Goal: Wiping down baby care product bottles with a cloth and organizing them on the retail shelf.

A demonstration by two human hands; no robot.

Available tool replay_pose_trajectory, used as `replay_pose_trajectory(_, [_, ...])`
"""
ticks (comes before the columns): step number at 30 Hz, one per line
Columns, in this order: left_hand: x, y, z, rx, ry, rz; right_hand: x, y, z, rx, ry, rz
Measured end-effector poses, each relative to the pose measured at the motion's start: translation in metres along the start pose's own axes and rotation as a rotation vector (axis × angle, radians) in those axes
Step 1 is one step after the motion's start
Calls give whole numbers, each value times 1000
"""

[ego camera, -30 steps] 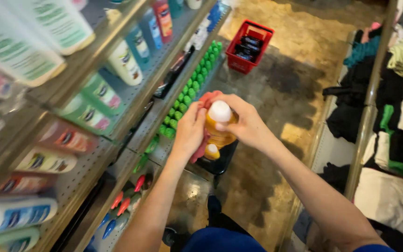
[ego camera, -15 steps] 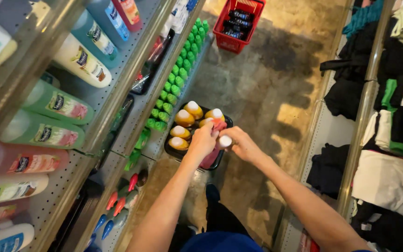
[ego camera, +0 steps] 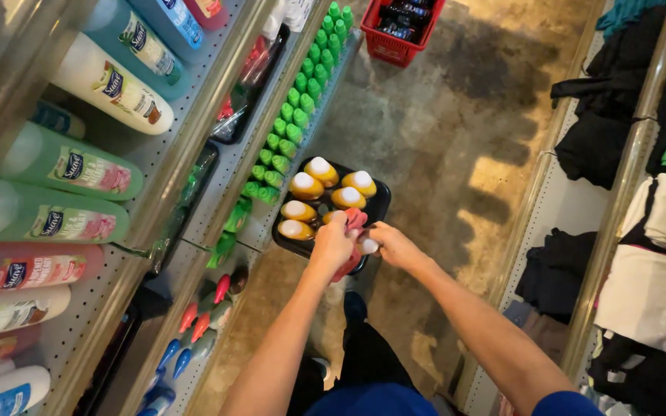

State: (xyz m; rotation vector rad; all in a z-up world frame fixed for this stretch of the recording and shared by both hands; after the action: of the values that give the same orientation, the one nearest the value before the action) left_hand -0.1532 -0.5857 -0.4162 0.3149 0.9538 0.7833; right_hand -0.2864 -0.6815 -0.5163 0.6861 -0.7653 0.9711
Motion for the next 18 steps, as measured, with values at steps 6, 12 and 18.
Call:
replay_pose_trajectory(6, [17, -12, -21, -10, 23, 3, 26, -6, 9, 27, 66, 60])
replay_pose_trajectory(12, [16, -5, -15, -40, 67, 1, -7, -5, -12, -60, 119, 156])
replay_pose_trajectory(18, [26, -7, -10, -96, 81, -18, -22, -6, -27, -292, 140, 352])
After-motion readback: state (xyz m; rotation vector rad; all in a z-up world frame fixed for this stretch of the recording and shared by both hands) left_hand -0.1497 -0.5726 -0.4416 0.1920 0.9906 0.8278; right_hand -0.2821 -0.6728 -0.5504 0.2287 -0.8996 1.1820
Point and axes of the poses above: each hand's wrist, its own y-axis away from the middle knuckle, its own z-axis out of the back of the hand, x = y × z, the point moved 5 cm from there along -y, towards the middle knuckle, and after that the axes turned 2 degrees about y, right-handed, at the moved point
